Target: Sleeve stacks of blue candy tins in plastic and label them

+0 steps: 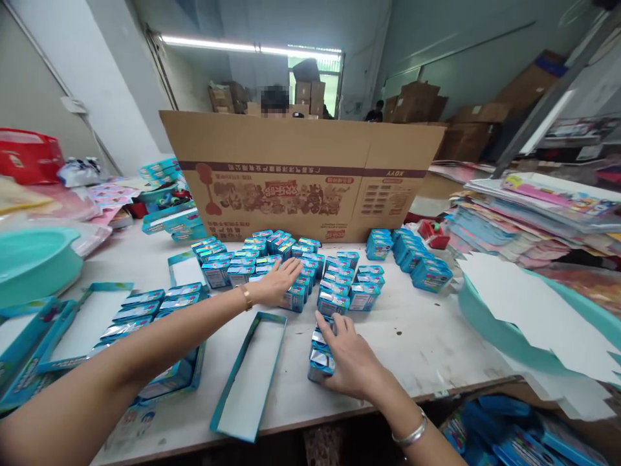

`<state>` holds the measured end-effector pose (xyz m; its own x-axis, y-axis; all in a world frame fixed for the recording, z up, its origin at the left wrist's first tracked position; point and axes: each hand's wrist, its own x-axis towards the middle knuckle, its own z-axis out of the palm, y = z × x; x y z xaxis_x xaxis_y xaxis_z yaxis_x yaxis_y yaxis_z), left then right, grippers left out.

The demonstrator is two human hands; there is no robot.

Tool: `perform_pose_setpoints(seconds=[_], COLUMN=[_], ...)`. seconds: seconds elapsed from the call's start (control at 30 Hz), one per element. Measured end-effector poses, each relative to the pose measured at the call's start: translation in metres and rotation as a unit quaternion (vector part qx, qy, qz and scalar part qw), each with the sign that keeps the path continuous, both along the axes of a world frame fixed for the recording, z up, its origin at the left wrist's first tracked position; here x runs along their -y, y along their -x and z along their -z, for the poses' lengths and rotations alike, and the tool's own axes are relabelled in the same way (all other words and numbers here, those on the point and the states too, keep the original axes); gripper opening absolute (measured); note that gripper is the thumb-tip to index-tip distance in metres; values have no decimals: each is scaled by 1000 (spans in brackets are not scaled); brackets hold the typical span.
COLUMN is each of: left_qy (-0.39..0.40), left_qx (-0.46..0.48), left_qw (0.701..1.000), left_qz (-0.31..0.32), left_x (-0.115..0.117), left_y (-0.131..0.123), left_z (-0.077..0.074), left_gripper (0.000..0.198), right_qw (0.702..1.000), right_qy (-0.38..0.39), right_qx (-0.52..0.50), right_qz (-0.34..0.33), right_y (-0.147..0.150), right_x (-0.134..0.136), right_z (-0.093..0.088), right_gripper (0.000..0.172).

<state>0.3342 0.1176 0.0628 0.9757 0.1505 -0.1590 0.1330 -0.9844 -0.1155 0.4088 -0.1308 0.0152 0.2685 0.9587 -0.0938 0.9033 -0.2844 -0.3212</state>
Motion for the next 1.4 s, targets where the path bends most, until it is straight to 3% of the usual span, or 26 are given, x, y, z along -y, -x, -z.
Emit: perform_pose_setpoints(seconds=[0.13, 0.37, 0.5, 0.63, 0.83, 0.93, 1.07, 1.17, 1.23, 1.4], left_qy=[16, -21, -12, 26, 66, 102, 132, 167, 191, 191], left_qx=[-20, 18, 40, 6, -5, 20, 87, 59, 6, -29], left_qw=[1000, 999, 998, 998, 996, 993, 987, 984, 981, 980], left_qz=[13, 28, 39, 55, 56, 53, 39, 32, 32, 57], left_x=[-5, 3, 2, -8, -8, -3, -6, -7, -4, 7], left_y=[-8, 6, 3, -16, -24, -12, 15, 44, 65, 93], left_z=[14, 28, 21, 8, 11, 0, -44, -71, -71, -38], left_gripper=[114, 99, 105, 116, 107, 99, 102, 110, 112, 103], right_qw=[1000, 999, 1000, 999, 1000, 1000, 996, 991, 987, 971], right_qy=[7, -11, 13, 30, 6, -27, -87, -129, -154, -197], right_qx=[-18, -23, -19, -19, 0, 11, 29, 5, -25, -122], right_qz=[-22, -32, -13, -7, -12, -8, 1, 25, 42, 60], right_y=[-1, 1, 3, 1, 2, 2, 1, 2, 4, 17], right_x=[7, 12, 10, 3, 0, 7, 17, 26, 35, 60], right_z=[0, 9, 7, -1, 3, 14, 25, 24, 17, -17], right_gripper=[111, 109, 110, 116, 107, 103, 92, 88, 88, 90])
